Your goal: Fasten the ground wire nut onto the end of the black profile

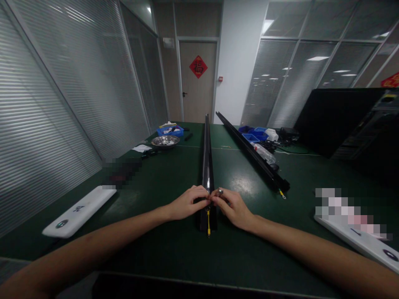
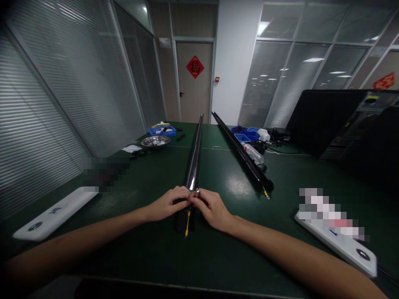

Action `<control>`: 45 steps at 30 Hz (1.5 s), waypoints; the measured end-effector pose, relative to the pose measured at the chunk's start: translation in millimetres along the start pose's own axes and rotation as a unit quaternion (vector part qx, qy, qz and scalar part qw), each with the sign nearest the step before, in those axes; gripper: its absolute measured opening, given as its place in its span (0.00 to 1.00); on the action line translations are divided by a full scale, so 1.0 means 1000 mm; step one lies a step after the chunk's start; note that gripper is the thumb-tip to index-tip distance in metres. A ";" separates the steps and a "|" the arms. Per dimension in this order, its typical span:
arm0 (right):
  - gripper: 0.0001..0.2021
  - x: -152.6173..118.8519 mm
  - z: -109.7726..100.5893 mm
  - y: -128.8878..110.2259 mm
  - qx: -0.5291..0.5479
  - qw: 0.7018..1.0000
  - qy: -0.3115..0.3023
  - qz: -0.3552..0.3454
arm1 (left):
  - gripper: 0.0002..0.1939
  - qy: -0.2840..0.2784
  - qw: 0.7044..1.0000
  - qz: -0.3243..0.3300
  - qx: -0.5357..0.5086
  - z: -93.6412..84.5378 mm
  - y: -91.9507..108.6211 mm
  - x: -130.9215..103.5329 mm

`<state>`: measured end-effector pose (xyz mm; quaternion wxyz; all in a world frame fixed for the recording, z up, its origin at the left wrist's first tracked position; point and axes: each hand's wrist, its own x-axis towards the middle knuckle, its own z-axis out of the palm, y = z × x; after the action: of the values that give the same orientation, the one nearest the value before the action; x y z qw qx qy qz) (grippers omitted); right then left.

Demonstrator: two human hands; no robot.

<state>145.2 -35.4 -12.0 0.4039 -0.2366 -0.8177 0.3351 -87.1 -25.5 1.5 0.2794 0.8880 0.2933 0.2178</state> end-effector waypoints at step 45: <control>0.14 -0.001 0.000 0.000 0.012 1.000 -0.004 0.002 | 0.16 -0.014 0.999 0.018 0.026 -0.002 0.007 0.000</control>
<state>145.5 -36.1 -12.4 0.4027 -0.2321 -0.8146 0.3470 -85.7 -29.5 7.3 0.2564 0.9031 0.2785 0.2025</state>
